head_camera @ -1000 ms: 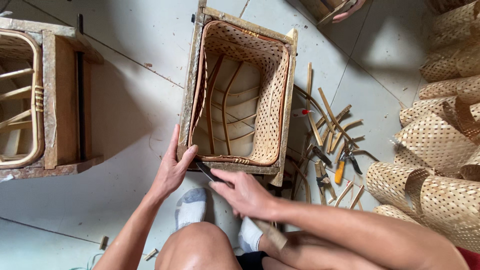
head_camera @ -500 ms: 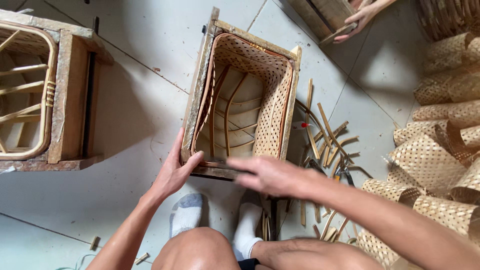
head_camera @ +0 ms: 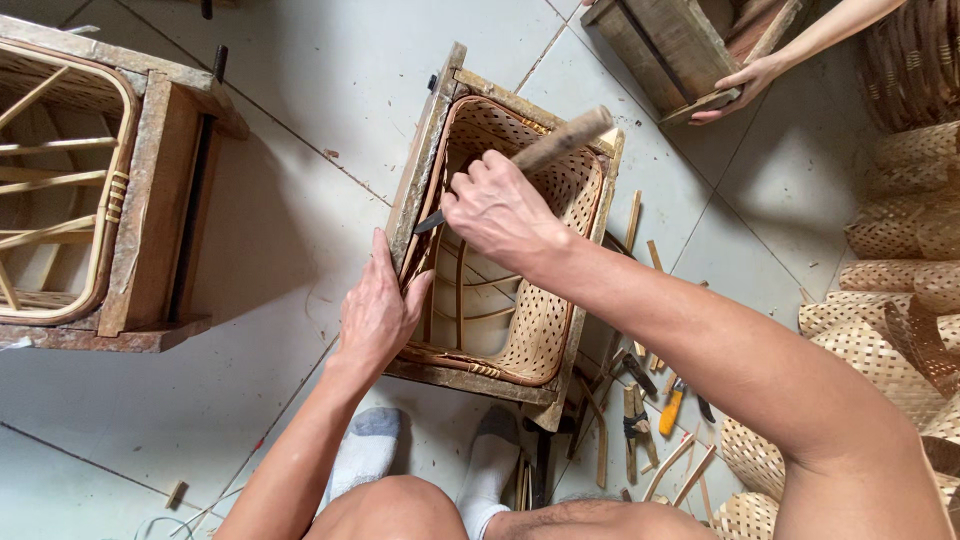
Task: The person weaves a rectangular basket using thin wooden strips. They insert strips into a wooden mold, bend them to fit the corners, and secure them with a hammer and pliers. The person repeatedly adjusts and tightens the strips to form the basket's frame.
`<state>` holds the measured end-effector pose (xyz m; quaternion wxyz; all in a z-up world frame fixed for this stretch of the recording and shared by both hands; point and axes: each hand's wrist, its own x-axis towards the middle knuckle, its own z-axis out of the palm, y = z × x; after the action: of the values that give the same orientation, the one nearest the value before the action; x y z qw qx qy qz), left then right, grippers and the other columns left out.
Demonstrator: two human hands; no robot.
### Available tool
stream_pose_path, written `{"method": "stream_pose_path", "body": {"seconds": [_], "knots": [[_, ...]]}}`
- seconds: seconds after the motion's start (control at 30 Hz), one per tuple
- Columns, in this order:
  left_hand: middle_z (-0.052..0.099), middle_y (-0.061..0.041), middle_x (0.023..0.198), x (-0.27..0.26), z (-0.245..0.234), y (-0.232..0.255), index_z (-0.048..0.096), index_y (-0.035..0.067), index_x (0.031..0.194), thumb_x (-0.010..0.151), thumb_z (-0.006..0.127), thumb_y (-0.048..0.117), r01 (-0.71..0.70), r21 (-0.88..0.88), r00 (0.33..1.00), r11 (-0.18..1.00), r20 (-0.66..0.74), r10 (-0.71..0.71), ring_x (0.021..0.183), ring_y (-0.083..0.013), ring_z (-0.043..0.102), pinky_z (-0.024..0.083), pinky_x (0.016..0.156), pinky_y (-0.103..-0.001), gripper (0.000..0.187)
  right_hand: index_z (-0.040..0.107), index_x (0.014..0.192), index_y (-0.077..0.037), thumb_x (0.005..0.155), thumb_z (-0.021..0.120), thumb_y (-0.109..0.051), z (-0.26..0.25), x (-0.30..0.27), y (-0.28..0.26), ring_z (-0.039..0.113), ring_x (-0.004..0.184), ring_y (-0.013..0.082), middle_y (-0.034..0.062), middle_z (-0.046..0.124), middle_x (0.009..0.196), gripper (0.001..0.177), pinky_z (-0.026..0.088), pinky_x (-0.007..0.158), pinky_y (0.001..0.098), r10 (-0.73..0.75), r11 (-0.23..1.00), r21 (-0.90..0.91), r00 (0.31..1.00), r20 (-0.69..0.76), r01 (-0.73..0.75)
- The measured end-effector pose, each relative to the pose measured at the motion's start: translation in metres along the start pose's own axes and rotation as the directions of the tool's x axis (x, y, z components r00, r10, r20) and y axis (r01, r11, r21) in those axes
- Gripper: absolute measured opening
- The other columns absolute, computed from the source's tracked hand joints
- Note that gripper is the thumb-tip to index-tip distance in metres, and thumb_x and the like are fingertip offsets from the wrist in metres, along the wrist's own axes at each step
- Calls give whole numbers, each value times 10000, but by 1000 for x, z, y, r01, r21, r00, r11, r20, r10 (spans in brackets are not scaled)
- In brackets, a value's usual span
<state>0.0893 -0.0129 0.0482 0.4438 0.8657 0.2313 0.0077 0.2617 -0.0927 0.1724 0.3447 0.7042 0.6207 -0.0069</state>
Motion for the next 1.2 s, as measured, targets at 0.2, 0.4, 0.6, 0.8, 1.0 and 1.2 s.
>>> {"method": "stream_pose_path", "body": {"seconds": [0.2, 0.4, 0.6, 0.8, 1.0, 1.2], "knots": [[666, -348, 1106, 15, 0, 2, 244, -73, 1523, 949, 652, 438, 63, 28, 995, 998, 77, -65, 916, -508, 685, 566, 804, -561, 870, 697, 625, -171, 893, 651, -185, -22, 53, -7, 597, 677, 150, -5, 643, 631, 273, 399, 883, 365, -115, 991, -70, 993, -23, 114], [630, -365, 1167, 16, 4, -4, 203, -72, 1527, 870, 643, 242, 68, 23, 993, 997, 99, -70, 856, -518, 687, 565, 765, -577, 851, 635, 526, -186, 938, 648, -253, -27, 143, -23, 566, 541, 164, 5, 618, 510, 418, 363, 1003, 380, -233, 971, -62, 972, -20, 232], [587, -367, 1299, 15, 10, -13, 162, -83, 1565, 920, 633, 267, 30, 69, 993, 997, 113, -38, 945, -507, 691, 576, 843, -549, 872, 658, 584, -203, 943, 630, -79, 6, 102, 40, 598, 582, 126, -1, 643, 567, 381, 350, 1148, 401, -204, 972, -163, 954, -221, 170], [465, -460, 1375, 51, 14, -1, 96, -195, 1468, 835, 778, 624, -381, 231, 889, 895, -174, 423, 1193, -508, 573, 523, 957, -558, 1239, 708, 1027, -33, 1107, 648, -198, 39, -34, 143, 671, 651, 213, 132, 707, 825, 193, 575, 544, 398, 332, 866, 443, 929, -165, -231], [570, -313, 1274, 124, 25, 39, 52, -149, 1587, 925, 696, 404, -20, 154, 999, 988, 34, 15, 1092, -422, 635, 576, 873, -478, 1076, 745, 1100, -157, 1037, 604, -263, 69, -53, 142, 675, 602, 192, 51, 723, 764, 188, 558, 611, 394, 501, 626, 633, 857, 120, -455], [565, -301, 1170, 121, 18, 46, 77, -116, 1530, 852, 760, 409, -114, 220, 990, 969, -52, 128, 979, -417, 617, 562, 775, -480, 1096, 742, 1092, -208, 1023, 587, -257, 92, -2, 152, 685, 610, 274, 54, 735, 789, 177, 558, 599, 449, 420, 670, 616, 896, 147, -415]]}}
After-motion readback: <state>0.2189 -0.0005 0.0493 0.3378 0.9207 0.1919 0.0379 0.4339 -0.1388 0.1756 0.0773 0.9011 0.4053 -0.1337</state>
